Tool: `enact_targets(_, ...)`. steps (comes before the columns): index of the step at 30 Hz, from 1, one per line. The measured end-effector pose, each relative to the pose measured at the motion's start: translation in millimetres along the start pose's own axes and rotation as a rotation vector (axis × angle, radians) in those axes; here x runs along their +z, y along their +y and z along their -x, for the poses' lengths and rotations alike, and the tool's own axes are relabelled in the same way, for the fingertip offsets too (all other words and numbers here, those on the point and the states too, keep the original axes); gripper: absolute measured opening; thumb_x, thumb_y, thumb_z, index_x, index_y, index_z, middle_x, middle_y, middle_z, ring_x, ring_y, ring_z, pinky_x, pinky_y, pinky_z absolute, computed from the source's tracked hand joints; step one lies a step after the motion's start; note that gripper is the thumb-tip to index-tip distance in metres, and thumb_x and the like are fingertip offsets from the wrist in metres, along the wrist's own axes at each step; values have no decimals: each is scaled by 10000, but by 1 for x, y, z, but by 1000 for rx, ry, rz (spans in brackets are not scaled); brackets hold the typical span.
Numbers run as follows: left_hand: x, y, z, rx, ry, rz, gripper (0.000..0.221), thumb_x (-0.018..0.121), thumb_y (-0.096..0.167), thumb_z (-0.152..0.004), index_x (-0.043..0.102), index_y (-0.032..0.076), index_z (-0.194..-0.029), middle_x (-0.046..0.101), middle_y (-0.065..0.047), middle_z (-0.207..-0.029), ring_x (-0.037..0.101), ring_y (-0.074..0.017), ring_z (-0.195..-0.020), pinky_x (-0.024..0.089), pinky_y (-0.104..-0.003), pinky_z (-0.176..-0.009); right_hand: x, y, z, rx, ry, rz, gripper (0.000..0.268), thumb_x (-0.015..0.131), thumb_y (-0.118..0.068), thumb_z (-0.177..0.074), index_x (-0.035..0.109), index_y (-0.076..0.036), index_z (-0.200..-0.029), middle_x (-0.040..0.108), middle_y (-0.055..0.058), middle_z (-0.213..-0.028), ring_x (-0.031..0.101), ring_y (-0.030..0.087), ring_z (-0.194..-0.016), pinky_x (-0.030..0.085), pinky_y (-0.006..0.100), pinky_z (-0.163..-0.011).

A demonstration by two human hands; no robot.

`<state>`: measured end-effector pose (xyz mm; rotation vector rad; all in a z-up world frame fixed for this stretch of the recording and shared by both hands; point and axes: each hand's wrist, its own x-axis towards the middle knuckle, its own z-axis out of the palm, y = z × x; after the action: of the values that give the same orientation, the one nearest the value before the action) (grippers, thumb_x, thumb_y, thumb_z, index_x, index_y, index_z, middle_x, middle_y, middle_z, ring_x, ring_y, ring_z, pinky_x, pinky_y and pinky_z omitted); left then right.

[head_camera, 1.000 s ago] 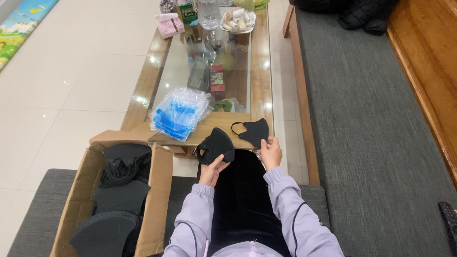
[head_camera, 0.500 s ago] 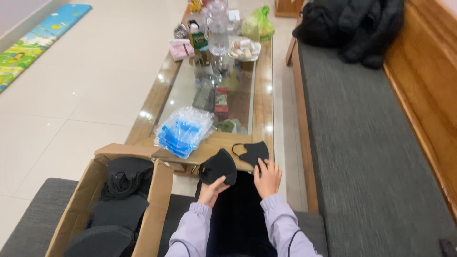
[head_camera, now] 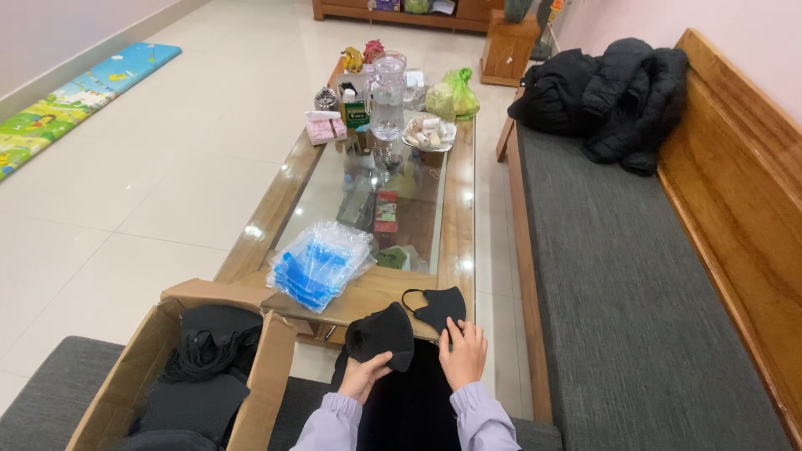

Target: Inspecting and sorting black fabric face masks from a cardboard box

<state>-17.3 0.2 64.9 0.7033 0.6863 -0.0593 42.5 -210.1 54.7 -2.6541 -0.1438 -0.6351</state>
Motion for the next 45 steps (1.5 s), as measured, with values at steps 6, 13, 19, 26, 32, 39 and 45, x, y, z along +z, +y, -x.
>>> enact_targets(6,-4,2,-1,-20,-49,-58,731,779,-122,-738,584,8,-1431,699,-245,-1322,696,-398,-1130,604,-511,-902,-16,-17,-2,25,-75,-53,445,573,-349,-978,655,-149,-1368,631,128,-1260,544,316,-1172,472,468,-945)
enact_targets(13,-21,-17,-27,67,-111,-78,481,827,-76,-731,722,11,-1192,792,-189,-1104,743,-302,-956,619,-481,-782,-5,-74,20,-125,-151,-477,542,655,-315,-959,577,-49,-1425,612,149,-1191,591,312,-1141,446,408,-1015)
enact_targets(19,-17,-8,-17,-39,-48,-100,349,834,-73,-768,747,-17,-1102,776,-169,-1007,719,-267,-985,586,-472,-897,8,-82,27,3,-279,-417,606,621,-271,-947,480,-91,-1508,528,136,-1240,560,312,-1189,492,415,-960)
enact_targets(26,-9,-6,-9,-17,-28,-84,593,838,-29,-749,666,88,-1305,762,-134,-1184,695,-266,-1090,557,-469,-850,4,-82,26,38,-253,-369,622,637,-304,-925,479,-149,-1506,534,98,-1251,587,303,-1169,535,437,-886)
enact_targets(32,-14,-11,-11,-8,-48,-63,578,827,-65,-744,671,42,-1290,768,-191,-1150,725,-313,-1014,593,-477,-844,-17,-93,24,26,-91,-451,363,674,-171,-865,608,-118,-1219,547,91,-1154,569,292,-1146,519,412,-924)
enact_targets(39,-17,-10,-15,32,-63,-18,494,823,-70,-756,708,25,-1227,774,-200,-1115,730,-322,-971,600,-449,-796,-6,-92,30,-72,-93,-422,149,642,-226,-937,672,-94,-999,699,53,-949,632,282,-932,516,417,-751)
enact_targets(45,-17,-5,-11,17,-36,-74,563,841,-9,-760,699,67,-1299,762,-152,-1196,704,-273,-1068,574,-420,-854,1,-87,36,-105,-94,-449,224,613,-214,-967,718,-108,-1135,694,130,-946,702,327,-854,543,432,-737)
